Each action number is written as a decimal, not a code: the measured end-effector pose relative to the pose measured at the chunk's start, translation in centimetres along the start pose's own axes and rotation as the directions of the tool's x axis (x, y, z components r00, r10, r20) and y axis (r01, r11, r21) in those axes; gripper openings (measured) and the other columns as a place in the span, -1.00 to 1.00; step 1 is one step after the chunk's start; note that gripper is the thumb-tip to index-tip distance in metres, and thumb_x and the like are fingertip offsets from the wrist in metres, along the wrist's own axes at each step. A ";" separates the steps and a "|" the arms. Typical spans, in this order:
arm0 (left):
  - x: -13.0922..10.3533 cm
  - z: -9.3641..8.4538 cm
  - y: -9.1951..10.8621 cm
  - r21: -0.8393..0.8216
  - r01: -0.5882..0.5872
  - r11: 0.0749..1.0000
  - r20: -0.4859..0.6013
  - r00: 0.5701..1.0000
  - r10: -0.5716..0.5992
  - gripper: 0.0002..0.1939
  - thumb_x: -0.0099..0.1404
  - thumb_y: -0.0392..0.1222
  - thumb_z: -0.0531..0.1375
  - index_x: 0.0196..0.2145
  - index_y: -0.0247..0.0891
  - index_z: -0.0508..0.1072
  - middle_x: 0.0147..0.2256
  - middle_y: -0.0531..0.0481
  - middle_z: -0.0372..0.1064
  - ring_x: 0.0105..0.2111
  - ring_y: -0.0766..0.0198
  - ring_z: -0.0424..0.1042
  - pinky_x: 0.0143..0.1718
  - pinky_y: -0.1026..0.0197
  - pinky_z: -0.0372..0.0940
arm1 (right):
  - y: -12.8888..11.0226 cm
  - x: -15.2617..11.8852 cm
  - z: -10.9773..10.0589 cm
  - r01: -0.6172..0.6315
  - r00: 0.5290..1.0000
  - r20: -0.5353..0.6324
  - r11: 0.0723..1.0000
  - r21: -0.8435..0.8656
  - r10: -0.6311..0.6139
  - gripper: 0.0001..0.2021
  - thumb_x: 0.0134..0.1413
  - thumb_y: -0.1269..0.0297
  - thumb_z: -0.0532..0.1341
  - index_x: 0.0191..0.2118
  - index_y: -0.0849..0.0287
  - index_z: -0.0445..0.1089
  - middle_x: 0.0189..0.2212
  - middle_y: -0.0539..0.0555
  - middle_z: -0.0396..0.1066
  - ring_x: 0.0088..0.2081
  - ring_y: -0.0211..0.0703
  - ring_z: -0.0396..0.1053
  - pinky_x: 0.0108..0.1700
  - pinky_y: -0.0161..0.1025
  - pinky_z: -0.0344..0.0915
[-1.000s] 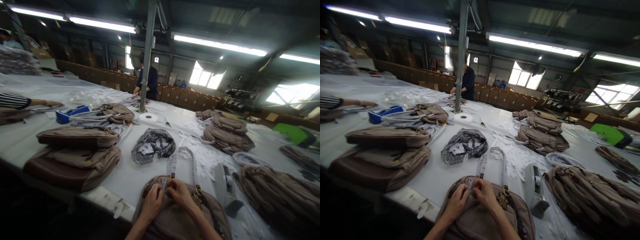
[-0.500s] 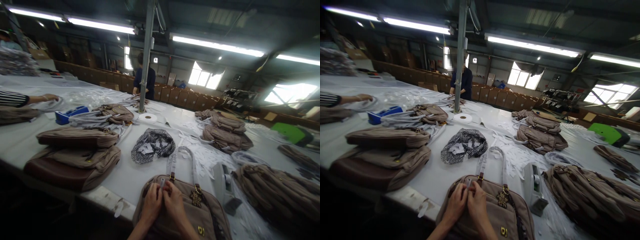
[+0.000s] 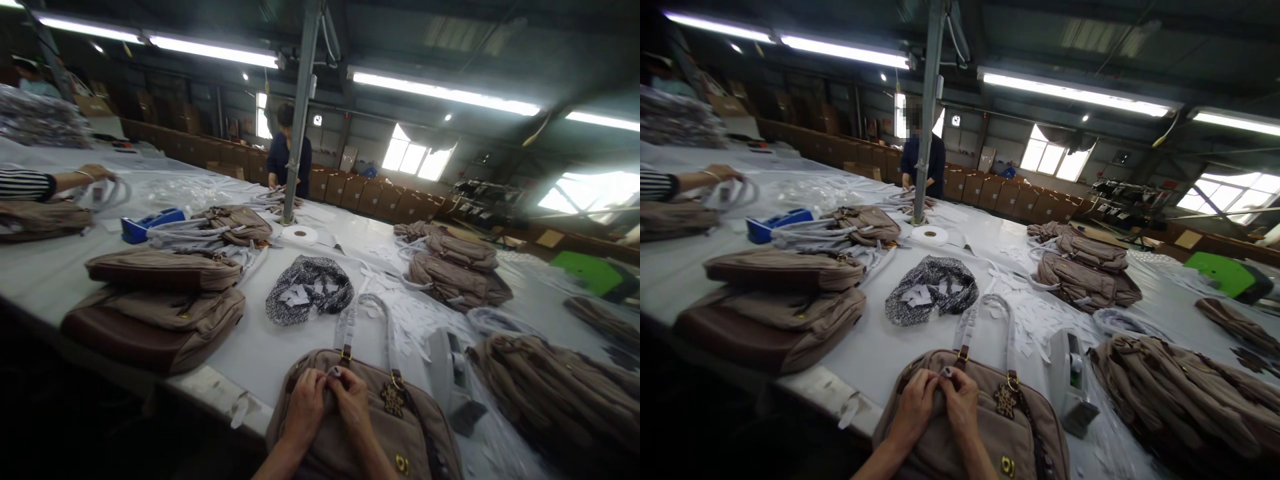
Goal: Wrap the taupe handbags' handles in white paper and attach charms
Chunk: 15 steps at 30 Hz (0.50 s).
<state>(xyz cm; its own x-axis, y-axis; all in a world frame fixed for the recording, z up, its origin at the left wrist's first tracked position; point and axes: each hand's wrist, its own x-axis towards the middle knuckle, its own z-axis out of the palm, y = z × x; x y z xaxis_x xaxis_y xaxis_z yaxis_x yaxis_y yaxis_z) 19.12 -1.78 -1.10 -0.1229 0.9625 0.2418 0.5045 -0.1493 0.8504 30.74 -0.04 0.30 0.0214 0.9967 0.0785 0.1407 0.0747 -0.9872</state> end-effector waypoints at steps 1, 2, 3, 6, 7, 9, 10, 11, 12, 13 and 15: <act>0.0 0.0 0.0 -0.004 0.011 1.000 -0.001 1.000 -0.012 -0.73 0.34 -0.17 -0.08 -0.41 -0.20 0.36 -0.39 -0.04 0.40 -0.32 0.17 0.43 -0.24 0.12 0.32 | 0.2 -0.1 0.0 0.002 1.000 0.001 1.000 0.016 -0.002 -0.76 -0.06 0.14 0.28 -0.37 0.25 0.50 -0.46 0.06 0.47 -0.35 -0.08 0.37 -0.27 -0.26 0.29; 0.0 0.0 0.0 -0.010 0.021 1.000 -0.002 1.000 -0.021 -0.73 0.34 -0.16 -0.07 -0.41 -0.21 0.37 -0.38 -0.05 0.41 -0.32 0.17 0.44 -0.24 0.12 0.33 | 0.4 -0.1 -0.1 0.004 1.000 0.005 0.999 0.032 -0.004 -0.75 -0.05 0.13 0.27 -0.37 0.25 0.50 -0.47 0.05 0.46 -0.36 -0.09 0.36 -0.28 -0.27 0.29; 0.1 0.0 -0.1 -0.016 0.030 0.999 -0.003 1.000 -0.030 -0.73 0.33 -0.15 -0.05 -0.38 -0.22 0.39 -0.38 -0.05 0.43 -0.32 0.17 0.45 -0.24 0.12 0.34 | 0.5 -0.1 -0.1 0.007 1.000 0.010 0.999 0.047 -0.007 -0.74 -0.04 0.12 0.27 -0.38 0.25 0.49 -0.47 0.04 0.45 -0.36 -0.11 0.35 -0.28 -0.28 0.29; 0.6 -0.3 -0.3 -0.046 0.029 0.999 0.005 1.000 -0.029 -0.71 0.31 -0.16 0.00 -0.09 -0.29 0.38 -0.29 -0.09 0.47 -0.27 0.19 0.47 -0.19 0.13 0.37 | 0.4 -0.1 -0.4 0.010 0.999 0.032 0.996 0.087 -0.013 -0.74 -0.01 0.10 0.26 -0.39 0.24 0.47 -0.48 0.01 0.42 -0.38 -0.14 0.34 -0.30 -0.31 0.28; 0.8 -0.5 -0.4 -0.058 0.010 0.998 0.021 1.000 -0.009 -0.67 0.29 -0.18 0.03 -0.02 -0.30 0.36 -0.25 -0.08 0.48 -0.24 0.20 0.48 -0.16 0.15 0.37 | 0.4 -0.1 -0.5 0.009 0.999 0.041 0.995 0.097 -0.013 -0.74 -0.01 0.10 0.26 -0.40 0.24 0.46 -0.48 0.01 0.42 -0.38 -0.15 0.34 -0.30 -0.31 0.28; 1.0 -0.9 -0.6 -0.079 -0.048 0.996 0.065 0.996 0.053 -0.69 0.26 -0.21 0.08 -0.05 -0.23 0.41 -0.22 -0.04 0.50 -0.22 0.25 0.48 -0.14 0.23 0.38 | 0.3 -0.1 -0.6 0.003 0.998 0.056 0.994 0.108 -0.009 -0.74 -0.03 0.10 0.27 -0.39 0.24 0.47 -0.47 0.03 0.43 -0.37 -0.12 0.35 -0.29 -0.29 0.29; 1.1 -1.0 -0.6 -0.081 -0.075 0.994 0.080 0.994 0.081 -0.74 0.25 -0.23 0.09 -0.12 -0.20 0.47 -0.23 -0.01 0.52 -0.22 0.26 0.49 -0.15 0.26 0.39 | 0.3 0.0 -0.5 -0.002 0.998 0.060 0.994 0.110 -0.004 -0.73 -0.06 0.09 0.29 -0.38 0.24 0.48 -0.46 0.04 0.45 -0.36 -0.10 0.36 -0.28 -0.28 0.30; 1.0 -1.0 -0.6 -0.074 -0.095 0.993 0.083 0.991 0.101 -0.77 0.26 -0.23 0.09 -0.19 -0.18 0.50 -0.25 0.00 0.53 -0.24 0.27 0.50 -0.17 0.28 0.40 | 0.4 0.0 -0.4 -0.009 0.998 0.059 0.994 0.110 0.002 -0.72 -0.08 0.09 0.30 -0.37 0.25 0.49 -0.44 0.06 0.46 -0.34 -0.08 0.38 -0.26 -0.26 0.31; 0.9 -1.0 -0.6 -0.055 -0.107 0.993 0.072 0.991 0.111 -0.77 0.27 -0.24 0.07 -0.23 -0.17 0.52 -0.27 0.00 0.54 -0.26 0.26 0.51 -0.18 0.28 0.41 | 0.5 0.0 -0.3 -0.018 0.999 0.053 0.994 0.109 0.012 -0.71 -0.10 0.10 0.31 -0.36 0.25 0.50 -0.43 0.08 0.48 -0.32 -0.05 0.39 -0.24 -0.24 0.31; 0.7 -0.8 -0.7 -0.026 -0.113 0.993 0.051 0.992 0.114 -0.75 0.29 -0.25 0.05 -0.24 -0.18 0.53 -0.29 -0.03 0.55 -0.28 0.24 0.51 -0.20 0.26 0.41 | 0.7 0.1 -0.2 -0.028 0.999 0.041 0.994 0.107 0.024 -0.71 -0.12 0.10 0.32 -0.35 0.25 0.51 -0.42 0.09 0.49 -0.31 -0.03 0.40 -0.22 -0.22 0.32; 0.2 -0.3 -0.8 0.054 -0.130 0.990 0.004 0.992 0.130 -0.72 0.30 -0.26 0.01 -0.24 -0.20 0.53 -0.31 -0.08 0.55 -0.31 0.18 0.51 -0.23 0.19 0.42 | 1.0 0.1 0.1 -0.056 0.998 0.005 0.993 0.103 0.056 -0.71 -0.14 0.10 0.33 -0.38 0.26 0.51 -0.43 0.09 0.50 -0.33 -0.03 0.40 -0.24 -0.23 0.32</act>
<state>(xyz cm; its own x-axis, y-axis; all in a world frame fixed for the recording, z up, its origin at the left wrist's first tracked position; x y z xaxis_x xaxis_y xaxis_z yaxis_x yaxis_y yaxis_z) 18.43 -1.56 -1.55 -0.0534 0.9358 0.3485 0.5615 -0.2605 0.7854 30.78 0.15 -0.74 0.0241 0.9995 0.0228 0.0366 0.0219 -0.9991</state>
